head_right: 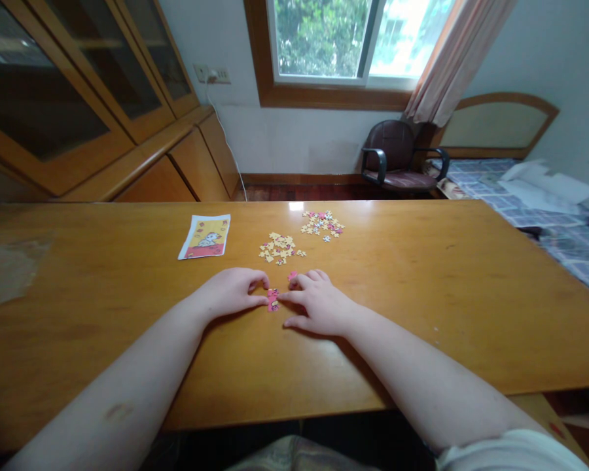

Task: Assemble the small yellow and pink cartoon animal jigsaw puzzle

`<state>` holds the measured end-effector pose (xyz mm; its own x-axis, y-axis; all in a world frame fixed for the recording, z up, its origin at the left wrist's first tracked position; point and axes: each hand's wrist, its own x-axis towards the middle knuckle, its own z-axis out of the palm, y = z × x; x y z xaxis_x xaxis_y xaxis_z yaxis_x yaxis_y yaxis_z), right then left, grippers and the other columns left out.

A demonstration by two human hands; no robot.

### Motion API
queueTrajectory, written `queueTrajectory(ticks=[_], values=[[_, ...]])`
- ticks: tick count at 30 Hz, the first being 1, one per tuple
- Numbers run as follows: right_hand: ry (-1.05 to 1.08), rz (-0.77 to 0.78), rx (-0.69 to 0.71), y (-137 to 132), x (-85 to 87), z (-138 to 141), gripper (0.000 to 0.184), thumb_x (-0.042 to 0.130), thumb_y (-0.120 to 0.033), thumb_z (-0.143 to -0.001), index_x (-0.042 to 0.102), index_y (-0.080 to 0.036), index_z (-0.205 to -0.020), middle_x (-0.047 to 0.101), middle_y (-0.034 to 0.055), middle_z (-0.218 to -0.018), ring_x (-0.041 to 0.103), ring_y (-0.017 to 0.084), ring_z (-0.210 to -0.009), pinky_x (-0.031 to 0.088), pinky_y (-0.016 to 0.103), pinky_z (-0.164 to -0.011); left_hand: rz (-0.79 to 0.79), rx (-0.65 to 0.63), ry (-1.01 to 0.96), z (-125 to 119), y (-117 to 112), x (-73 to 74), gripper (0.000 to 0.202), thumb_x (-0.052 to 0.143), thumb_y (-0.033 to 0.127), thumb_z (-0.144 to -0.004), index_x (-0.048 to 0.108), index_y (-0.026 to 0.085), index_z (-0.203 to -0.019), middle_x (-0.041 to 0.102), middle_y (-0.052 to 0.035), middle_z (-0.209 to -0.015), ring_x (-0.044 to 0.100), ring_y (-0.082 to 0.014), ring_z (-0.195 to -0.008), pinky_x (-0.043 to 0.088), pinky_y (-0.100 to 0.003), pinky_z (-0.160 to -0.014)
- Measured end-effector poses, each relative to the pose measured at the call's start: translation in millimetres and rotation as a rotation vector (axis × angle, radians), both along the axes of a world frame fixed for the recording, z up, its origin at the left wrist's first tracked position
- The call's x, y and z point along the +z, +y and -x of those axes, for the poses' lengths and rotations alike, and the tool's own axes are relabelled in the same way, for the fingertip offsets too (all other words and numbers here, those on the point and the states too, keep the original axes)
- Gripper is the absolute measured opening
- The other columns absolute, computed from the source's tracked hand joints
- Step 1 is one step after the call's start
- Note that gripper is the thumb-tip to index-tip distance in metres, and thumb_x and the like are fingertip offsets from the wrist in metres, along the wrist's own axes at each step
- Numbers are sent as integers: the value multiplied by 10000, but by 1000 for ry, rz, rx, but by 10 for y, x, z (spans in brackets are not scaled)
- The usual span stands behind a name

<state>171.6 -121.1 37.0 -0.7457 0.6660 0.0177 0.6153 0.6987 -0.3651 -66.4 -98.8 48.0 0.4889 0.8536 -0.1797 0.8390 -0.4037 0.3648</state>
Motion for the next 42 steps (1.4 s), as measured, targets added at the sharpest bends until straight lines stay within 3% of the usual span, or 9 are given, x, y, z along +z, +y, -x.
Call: queueTrajectory(ticks=[13,20,26,30,36,42], values=[[-9,0,5,-5,17,8,525,602,-596,-804,622,-315,-1248,553,108,-1200,448,272,-1055,314,461,-979,1,-20,-3,-13,-22,24,263,581,453,-779,676,267,-938,689,-10,-834,598,-177,-711,376,-252,-589],[14,-52,-18,-2,-14,4,555,592,-614,-804,607,-299,-1260,529,109,-1290,432,285,-1138,234,487,-1050,21,-64,-30,-28,-39,61,243,535,419,-827,703,274,-926,707,-10,-836,609,-169,-725,393,-248,-618],[4,-151,-240,78,14,-54,332,515,-433,-916,671,-231,-1129,658,88,-1058,502,239,-966,320,401,-911,17,-55,-6,-47,-52,78,299,552,465,-818,686,270,-1000,710,-14,-891,623,-175,-760,393,-247,-620],[-37,-184,-351,163,50,-150,219,522,-305,-911,709,-206,-969,692,77,-943,532,222,-884,317,369,-818,42,-66,12,-58,-60,86,312,569,485,-804,673,284,-1020,707,-3,-917,625,-177,-770,388,-251,-623],[8,-93,-247,231,104,-242,194,568,-329,-888,705,-200,-841,705,53,-842,584,189,-827,343,330,-780,45,-62,23,-50,-69,99,286,568,450,-809,669,281,-1017,705,-2,-925,625,-175,-768,387,-252,-623],[27,73,-209,337,43,-315,176,579,-222,-839,734,-210,-922,719,42,-816,619,171,-752,423,286,-722,-3,-70,-3,-42,-70,89,263,523,448,-848,663,265,-974,702,-3,-890,615,-167,-750,378,-249,-614]])
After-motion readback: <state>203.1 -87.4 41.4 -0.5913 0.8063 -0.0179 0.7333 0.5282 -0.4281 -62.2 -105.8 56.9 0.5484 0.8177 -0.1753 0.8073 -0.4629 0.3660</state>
